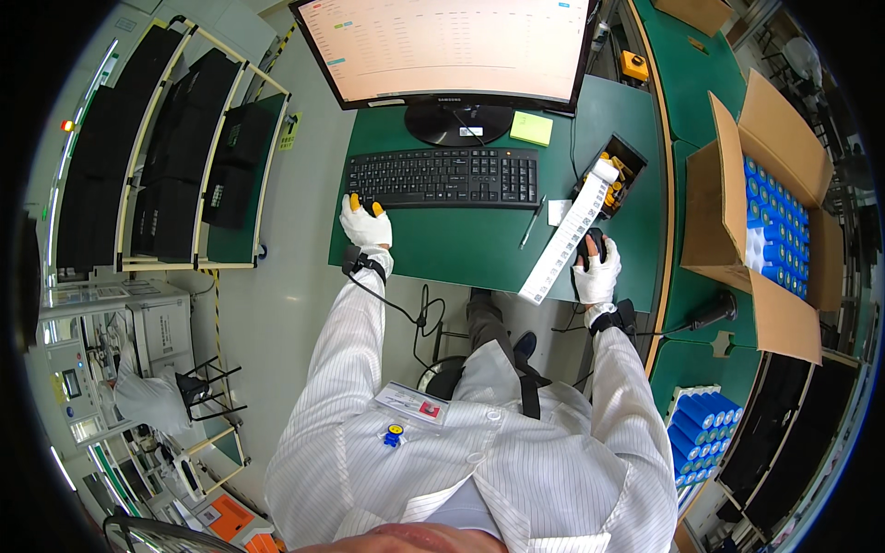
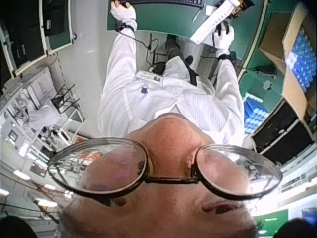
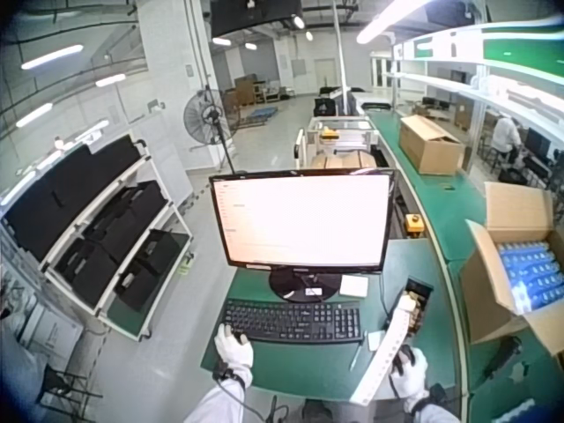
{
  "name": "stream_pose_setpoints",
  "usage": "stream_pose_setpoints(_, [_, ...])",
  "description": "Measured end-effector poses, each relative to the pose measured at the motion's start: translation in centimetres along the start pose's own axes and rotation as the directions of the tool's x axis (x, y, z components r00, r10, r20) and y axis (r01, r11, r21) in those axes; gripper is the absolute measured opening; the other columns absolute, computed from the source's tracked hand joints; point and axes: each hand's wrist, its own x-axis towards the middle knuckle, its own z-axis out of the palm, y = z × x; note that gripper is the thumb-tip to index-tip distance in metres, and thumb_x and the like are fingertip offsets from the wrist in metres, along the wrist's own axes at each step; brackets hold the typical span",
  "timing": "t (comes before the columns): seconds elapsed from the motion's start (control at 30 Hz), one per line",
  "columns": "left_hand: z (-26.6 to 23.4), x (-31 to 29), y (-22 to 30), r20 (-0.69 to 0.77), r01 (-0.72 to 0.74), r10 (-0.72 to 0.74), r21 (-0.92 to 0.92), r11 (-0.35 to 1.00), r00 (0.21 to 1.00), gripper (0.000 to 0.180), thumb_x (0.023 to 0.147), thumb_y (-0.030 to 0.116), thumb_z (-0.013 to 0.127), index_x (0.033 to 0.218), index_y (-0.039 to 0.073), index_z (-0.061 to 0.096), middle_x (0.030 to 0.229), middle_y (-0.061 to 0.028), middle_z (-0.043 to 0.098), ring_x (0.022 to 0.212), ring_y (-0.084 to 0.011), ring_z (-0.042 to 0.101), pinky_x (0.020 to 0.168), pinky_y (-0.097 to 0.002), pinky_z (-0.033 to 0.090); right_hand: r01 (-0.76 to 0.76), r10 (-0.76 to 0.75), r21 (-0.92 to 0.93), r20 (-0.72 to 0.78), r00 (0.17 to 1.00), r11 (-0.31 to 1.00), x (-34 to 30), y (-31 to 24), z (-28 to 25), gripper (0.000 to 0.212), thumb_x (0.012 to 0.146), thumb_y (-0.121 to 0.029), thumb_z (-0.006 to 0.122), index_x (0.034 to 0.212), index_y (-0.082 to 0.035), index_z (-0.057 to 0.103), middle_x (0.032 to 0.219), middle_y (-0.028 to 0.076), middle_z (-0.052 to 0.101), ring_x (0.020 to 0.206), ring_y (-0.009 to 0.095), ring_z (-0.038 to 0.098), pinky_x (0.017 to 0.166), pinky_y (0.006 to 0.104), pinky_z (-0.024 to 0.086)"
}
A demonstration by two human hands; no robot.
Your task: Scan and pack small blue cylindrical items into a box with protective foam.
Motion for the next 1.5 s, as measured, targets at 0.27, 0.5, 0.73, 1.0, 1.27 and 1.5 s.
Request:
stream_pose_setpoints(0.27, [-0.8, 0.1, 0.3, 0.024, -0.005, 0.005, -0.026, 1.0, 1.0, 0.054, 0.079, 0.022, 0.069, 0.126, 0.0, 0.053, 0.134, -0.0194, 0.051, 0.114, -0.0394, 0.052, 0.102, -0.0469, 0.042, 0.016, -0.016, 0.002, 0.006, 1.0, 1.0, -0.4, 0.4, 0.2, 0.062, 0.073, -0.003, 0.075, 0.13, -0.024, 0.06, 0.136, 0.02, 0.05, 0.121, 0.041, 0.051, 0.101, 0.0473, 0.045])
stream_pose_setpoints(0.5, [-0.6, 0.0, 0.0, 0.015, -0.039, 0.04, -0.028, 0.999, 0.999, 0.058, 0.08, 0.023, 0.072, 0.127, -0.002, 0.051, 0.139, -0.0159, 0.048, 0.132, -0.0353, 0.042, 0.114, -0.0449, 0.034, 0.056, -0.055, 0.025, -0.028, 0.998, 0.998, -0.4, 0.6, 0.5, 0.067, 0.071, 0.001, 0.073, 0.132, -0.023, 0.06, 0.137, 0.02, 0.05, 0.122, 0.04, 0.051, 0.101, 0.0465, 0.045])
stream_pose_setpoints(0.73, [-0.2, 0.0, -0.8, -0.049, -0.103, 0.099, -0.092, 0.99, 0.994, 0.058, 0.077, 0.021, 0.073, 0.126, -0.002, 0.052, 0.136, -0.0139, 0.049, 0.128, -0.0342, 0.046, 0.111, -0.0451, 0.036, 0.056, -0.055, 0.024, -0.025, 0.998, 0.998, -0.3, 0.4, 0.7, 0.063, 0.072, -0.001, 0.073, 0.13, -0.025, 0.062, 0.137, 0.019, 0.05, 0.123, 0.04, 0.05, 0.103, 0.0472, 0.043])
stream_pose_setpoints(1.0, [-0.3, 0.0, -0.4, -0.04, -0.095, 0.092, -0.098, 0.991, 0.995, 0.058, 0.076, 0.021, 0.074, 0.124, -0.002, 0.053, 0.135, -0.0138, 0.049, 0.124, -0.0347, 0.048, 0.107, -0.0466, 0.039, 0.059, -0.059, 0.034, -0.015, 0.998, 0.998, -0.7, 1.4, 1.3, 0.065, 0.072, -0.001, 0.074, 0.131, -0.025, 0.061, 0.139, 0.019, 0.048, 0.125, 0.041, 0.049, 0.104, 0.0472, 0.043])
stream_pose_setpoints(1.27, [-0.3, -0.1, -0.4, -0.024, -0.064, 0.061, -0.124, 0.99, 0.998, 0.057, 0.079, 0.018, 0.072, 0.128, -0.001, 0.051, 0.135, -0.0164, 0.051, 0.129, -0.0354, 0.046, 0.111, -0.0454, 0.036, 0.058, -0.057, 0.039, -0.015, 0.998, 0.998, -0.6, 1.4, 1.5, 0.066, 0.073, 0.0, 0.074, 0.132, -0.025, 0.061, 0.139, 0.019, 0.048, 0.125, 0.04, 0.048, 0.105, 0.0471, 0.043])
stream_pose_setpoints(1.5, [-0.4, 0.0, -0.7, -0.034, -0.09, 0.086, -0.122, 0.988, 0.996, 0.057, 0.079, 0.019, 0.072, 0.128, -0.002, 0.051, 0.135, -0.0173, 0.051, 0.129, -0.036, 0.046, 0.112, -0.0458, 0.036, 0.068, -0.068, 0.02, -0.01, 0.998, 0.997, -0.6, 1.3, 1.4, 0.065, 0.073, -0.001, 0.074, 0.132, -0.025, 0.06, 0.139, 0.018, 0.048, 0.126, 0.04, 0.048, 0.106, 0.0469, 0.042])
